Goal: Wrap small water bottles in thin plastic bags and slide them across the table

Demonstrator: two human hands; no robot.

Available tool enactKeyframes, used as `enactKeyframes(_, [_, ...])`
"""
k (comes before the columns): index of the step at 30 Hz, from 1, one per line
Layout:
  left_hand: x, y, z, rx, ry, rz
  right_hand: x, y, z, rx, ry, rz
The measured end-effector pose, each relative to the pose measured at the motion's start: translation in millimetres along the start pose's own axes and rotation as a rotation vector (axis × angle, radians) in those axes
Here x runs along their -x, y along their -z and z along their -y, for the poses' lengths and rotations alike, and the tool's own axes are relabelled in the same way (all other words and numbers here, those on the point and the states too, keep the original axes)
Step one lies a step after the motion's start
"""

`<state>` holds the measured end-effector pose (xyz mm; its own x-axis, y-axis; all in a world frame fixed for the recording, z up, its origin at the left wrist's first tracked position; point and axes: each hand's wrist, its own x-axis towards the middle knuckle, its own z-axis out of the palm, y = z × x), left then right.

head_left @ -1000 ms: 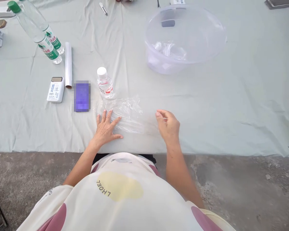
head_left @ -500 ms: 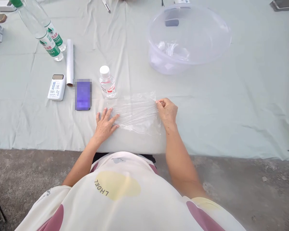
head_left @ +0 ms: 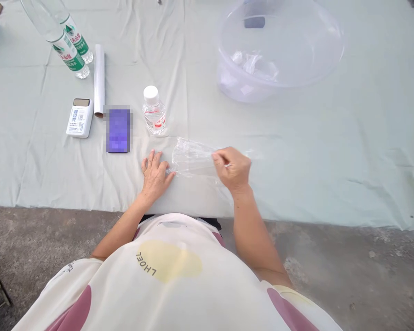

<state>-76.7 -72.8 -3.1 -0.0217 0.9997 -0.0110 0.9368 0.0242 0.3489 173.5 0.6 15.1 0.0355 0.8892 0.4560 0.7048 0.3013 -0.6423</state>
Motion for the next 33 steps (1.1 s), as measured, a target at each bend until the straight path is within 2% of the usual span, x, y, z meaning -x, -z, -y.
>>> enactKeyframes(3, [0,-3.9,-5,0.044,-0.028,0.019,18,-18,27,-0.108,0.265,0.459])
enactKeyframes(5, [1,-1.2,-7,0.093,-0.031,0.019,22,-30,35,-0.066,0.302,0.617])
enactKeyframes(9, [11,13.9,-8,0.355,0.028,0.087,9,-44,31,0.135,0.154,0.683])
enactKeyframes(13, [29,26.0,-5,0.68,0.268,0.254,-15,-50,25,0.241,0.029,0.688])
enactKeyframes(15, [37,29.8,-1,0.714,0.345,0.293,-23,-54,25,0.277,0.012,0.68])
enactKeyframes(17, [43,35.4,7,0.661,0.352,0.32,-26,-60,26,0.308,0.029,0.663])
enactKeyframes(20, [51,52.4,21,0.482,0.267,0.439,-25,-67,26,0.329,0.089,0.633])
enactKeyframes(23, [56,77.9,28,0.317,0.15,0.586,-22,-70,27,0.336,0.102,0.633])
enactKeyframes(24, [56,85.8,27,0.302,0.12,0.573,-22,-71,28,0.342,0.094,0.641])
enactKeyframes(25, [54,92.2,23,0.312,0.094,0.509,-22,-71,30,0.35,0.084,0.651])
enactKeyframes(27, [46,97.4,7,0.379,0.014,0.265,-23,-71,34,0.373,0.067,0.669])
enactKeyframes(28, [40,95.5,-3,0.418,-0.065,0.161,-24,-72,37,0.385,0.061,0.677])
enactKeyframes(30, [23,82.5,-27,0.496,-0.25,0.054,-26,-74,42,0.405,0.056,0.69])
enactKeyframes(33, [-6,50.6,-53,0.454,-0.417,0.167,-30,-77,46,0.427,0.074,0.726])
